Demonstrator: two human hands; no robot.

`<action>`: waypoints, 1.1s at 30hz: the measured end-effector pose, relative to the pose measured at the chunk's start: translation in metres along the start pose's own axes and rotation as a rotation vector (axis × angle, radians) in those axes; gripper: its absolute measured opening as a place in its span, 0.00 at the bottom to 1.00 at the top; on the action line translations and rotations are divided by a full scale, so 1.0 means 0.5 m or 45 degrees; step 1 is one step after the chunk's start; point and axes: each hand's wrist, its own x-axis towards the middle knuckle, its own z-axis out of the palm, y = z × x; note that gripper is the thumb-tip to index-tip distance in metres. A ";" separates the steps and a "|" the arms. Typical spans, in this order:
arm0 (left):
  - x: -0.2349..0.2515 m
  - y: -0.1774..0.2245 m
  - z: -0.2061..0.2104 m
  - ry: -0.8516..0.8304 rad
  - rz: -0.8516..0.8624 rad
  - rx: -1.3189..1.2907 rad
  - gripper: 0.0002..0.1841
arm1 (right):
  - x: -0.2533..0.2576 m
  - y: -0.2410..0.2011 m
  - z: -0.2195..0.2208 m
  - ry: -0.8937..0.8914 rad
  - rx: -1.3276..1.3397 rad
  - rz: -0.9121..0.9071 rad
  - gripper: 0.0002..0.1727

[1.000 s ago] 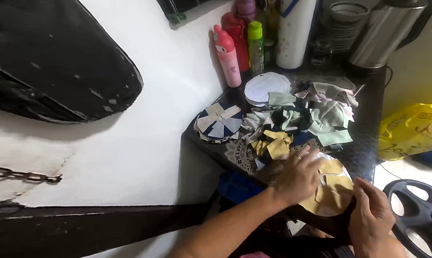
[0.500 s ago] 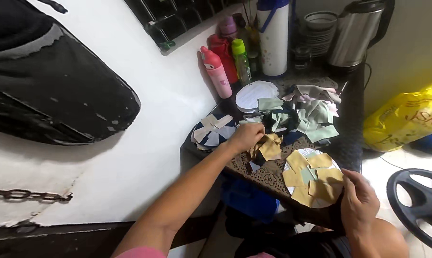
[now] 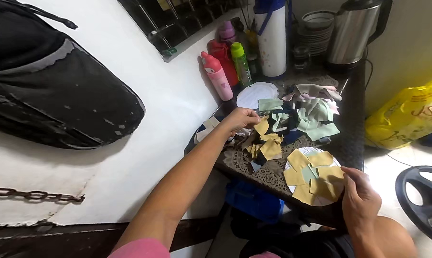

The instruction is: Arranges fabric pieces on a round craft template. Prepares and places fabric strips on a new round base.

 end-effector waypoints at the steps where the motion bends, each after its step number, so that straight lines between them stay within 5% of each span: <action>1: -0.006 0.001 0.009 -0.026 0.024 0.059 0.05 | 0.000 0.001 0.000 0.002 0.000 -0.006 0.15; 9: -0.006 -0.055 0.101 -0.238 -0.111 0.180 0.08 | -0.002 -0.002 -0.001 0.011 -0.081 -0.006 0.16; 15: -0.034 -0.065 0.097 -0.126 -0.082 -0.042 0.08 | -0.006 -0.102 0.073 -0.304 -0.361 -0.371 0.12; 22: -0.147 -0.053 0.125 0.009 -0.004 -0.509 0.03 | 0.005 -0.221 0.209 -0.569 0.239 0.195 0.11; 33: -0.235 -0.061 0.212 -0.063 -0.076 -0.929 0.06 | -0.053 -0.206 0.131 -0.481 0.450 0.347 0.05</action>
